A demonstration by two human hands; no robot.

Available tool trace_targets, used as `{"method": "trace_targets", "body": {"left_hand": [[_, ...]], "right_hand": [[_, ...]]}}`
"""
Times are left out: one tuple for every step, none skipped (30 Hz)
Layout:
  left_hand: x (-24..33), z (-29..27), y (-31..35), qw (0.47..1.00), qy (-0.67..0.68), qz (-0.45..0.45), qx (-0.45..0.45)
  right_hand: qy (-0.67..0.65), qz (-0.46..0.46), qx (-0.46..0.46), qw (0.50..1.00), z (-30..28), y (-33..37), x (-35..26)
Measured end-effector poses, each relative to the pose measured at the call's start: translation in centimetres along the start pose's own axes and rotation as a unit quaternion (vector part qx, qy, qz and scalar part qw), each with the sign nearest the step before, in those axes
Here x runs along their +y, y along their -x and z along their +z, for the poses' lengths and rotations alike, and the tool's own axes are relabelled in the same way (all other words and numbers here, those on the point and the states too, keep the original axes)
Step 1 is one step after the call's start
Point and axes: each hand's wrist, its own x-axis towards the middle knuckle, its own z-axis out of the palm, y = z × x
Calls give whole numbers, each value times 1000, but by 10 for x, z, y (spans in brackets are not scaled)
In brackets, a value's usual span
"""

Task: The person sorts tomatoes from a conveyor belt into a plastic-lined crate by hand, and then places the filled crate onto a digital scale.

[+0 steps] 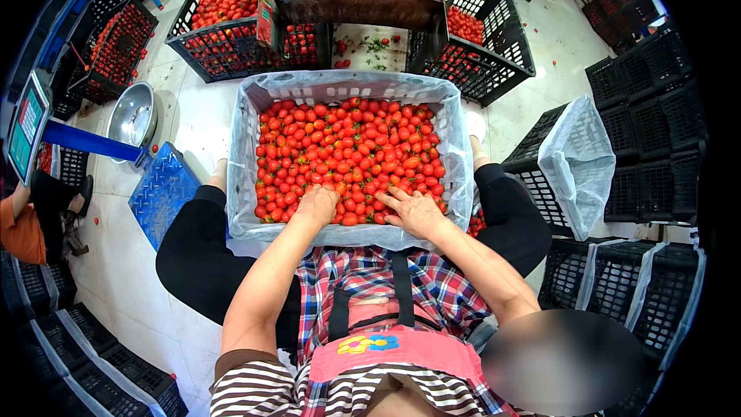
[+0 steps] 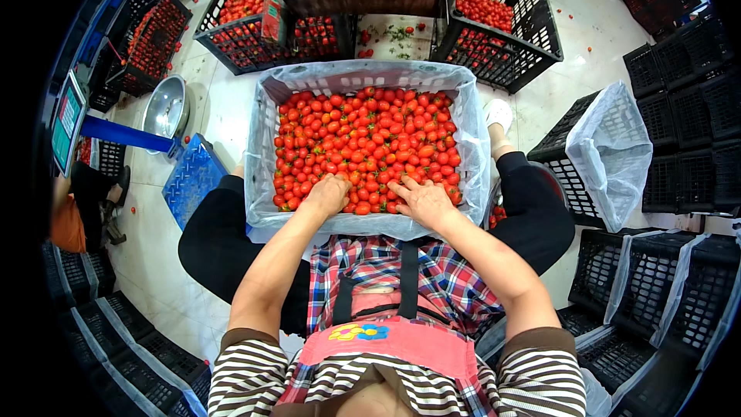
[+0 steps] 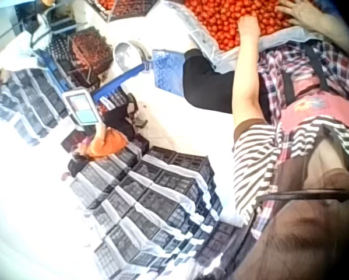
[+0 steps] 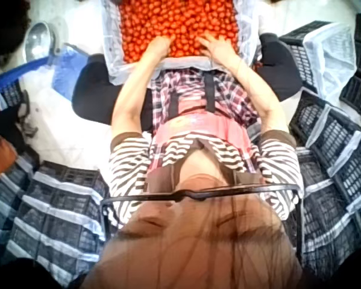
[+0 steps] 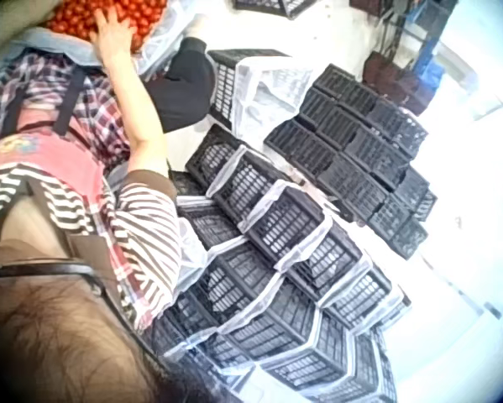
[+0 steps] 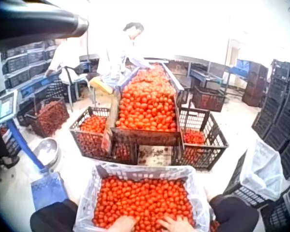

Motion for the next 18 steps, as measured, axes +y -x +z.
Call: {"method": "trace_targets", "body": {"left_hand": [[2, -2, -1, 1000, -3, -5, -3], [2, -5, -3, 1000, -6, -10, -6], [6, -7, -6, 1000, -7, -12, 2], [15, -13, -10, 998, -52, -32, -12], [18, -23, -12, 993, -100, -54, -25], [16, -35, -14, 993, -106, -54, -20], [13, -47, -15, 996, -48, -58, -51], [9, -57, -14, 995, 13, -65, -78], [-12, -57, -13, 987, 138, -82, 11], [-15, -74, -9, 965, 242, -81, 53], [-24, -89, -4, 923, 361, -128, 23], [-32, -101, 2, 862, 476, -173, -8], [-32, -113, 10, 832, 530, -164, -29], [-34, -124, 18, 797, 582, -157, -46], [-42, -119, 18, 779, 605, -152, -65], [-51, -113, 21, 795, 583, -137, -92], [-54, -102, 24, 874, 464, -125, -77], [-54, -89, 29, 933, 332, -113, -76]], "right_hand": [[96, 8, 71, 993, -3, 8, -8], [100, 6, 76, 992, -6, 10, -7], [76, -12, 147, 986, -10, 11, -4], [47, -25, 216, 975, -12, 14, -3], [-74, -9, 221, 972, -19, 17, -7], [-130, 1, 235, 963, -15, 15, -6], [-159, 0, 235, 959, -21, 14, -11], [-185, -4, 234, 954, -33, 14, -18], [-200, -10, 235, 951, -46, 15, -28], [-200, -6, 236, 951, -54, 16, -30], [-230, 15, 206, 951, -61, 11, -36], [-259, 36, 173, 950, -65, 5, -40], [-297, 17, 168, 940, -58, -4, -36], [-311, 33, 152, 937, -57, -8, -44], [-347, 22, 136, 927, -47, -17, -45], [-386, 9, 116, 915, -35, -25, -48], [-384, 27, 86, 919, -30, -29, -55], [-358, 3, 88, 929, -25, -29, -59]]}}
